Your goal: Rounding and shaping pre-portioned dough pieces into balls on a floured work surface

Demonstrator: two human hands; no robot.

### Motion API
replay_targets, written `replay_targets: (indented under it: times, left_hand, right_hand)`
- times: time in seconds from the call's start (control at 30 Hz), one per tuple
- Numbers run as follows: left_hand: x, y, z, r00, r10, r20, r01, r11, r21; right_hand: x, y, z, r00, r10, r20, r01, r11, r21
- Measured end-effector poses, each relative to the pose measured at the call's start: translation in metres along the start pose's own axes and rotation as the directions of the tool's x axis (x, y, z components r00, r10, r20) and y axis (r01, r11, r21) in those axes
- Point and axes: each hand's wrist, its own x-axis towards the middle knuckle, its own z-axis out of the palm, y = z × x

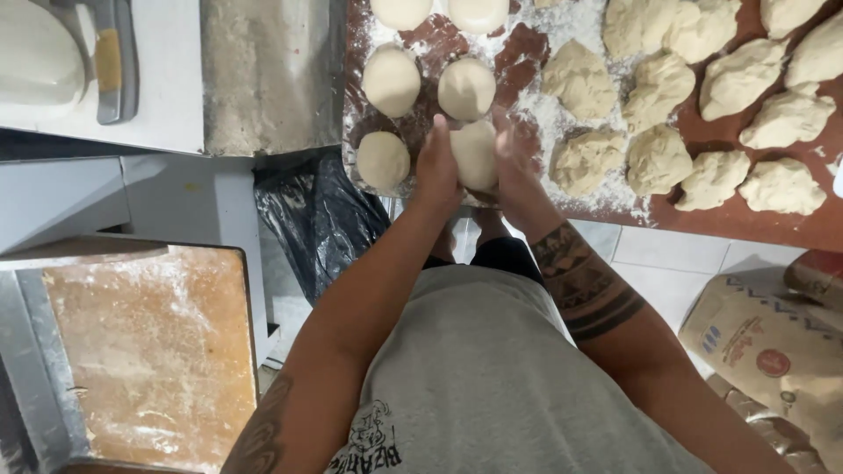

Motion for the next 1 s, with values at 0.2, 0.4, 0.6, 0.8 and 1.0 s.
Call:
replay_targets:
  times: [0.2, 0.4, 0.6, 0.8, 1.0]
  left_hand:
    - [0.054, -0.051, -0.022, 0.801, 0.559, 0.215, -0.593, 0.690, 0.415]
    - [0.055, -0.083, -0.045, 0.607, 0.600, 0.520, -0.692, 0.079, 0.717]
    - [0.001, 0.008, -0.008, 0.995, -0.075, -0.065, 0.085, 0.983, 0.165]
    - [0.054, -0.050, -0.012, 0.948, 0.310, 0.066, -0.316, 0.906, 0.281]
    - [0.008, -0.019, -0.023, 1.000, 0.018, 0.024, -0.024, 0.960, 0.279]
  right_hand:
    - [0.068, 0.162, -0.039, 0.728, -0.684, 0.044, 0.502, 0.488, -0.714]
    - [0.081, 0.221, -0.028, 0.723, -0.582, 0.371, 0.370, -0.127, -0.920]
    - [0.015, -0.008, 0.009, 0.921, 0.344, -0.183, -0.351, 0.936, -0.009]
    - [0.054, 0.154, -0.035, 0.855, -0.461, -0.237, 0.279, 0.795, -0.539]
    - [0.105, 0.265, -0.065, 0.948, -0.236, 0.212, 0.262, 0.208, -0.942]
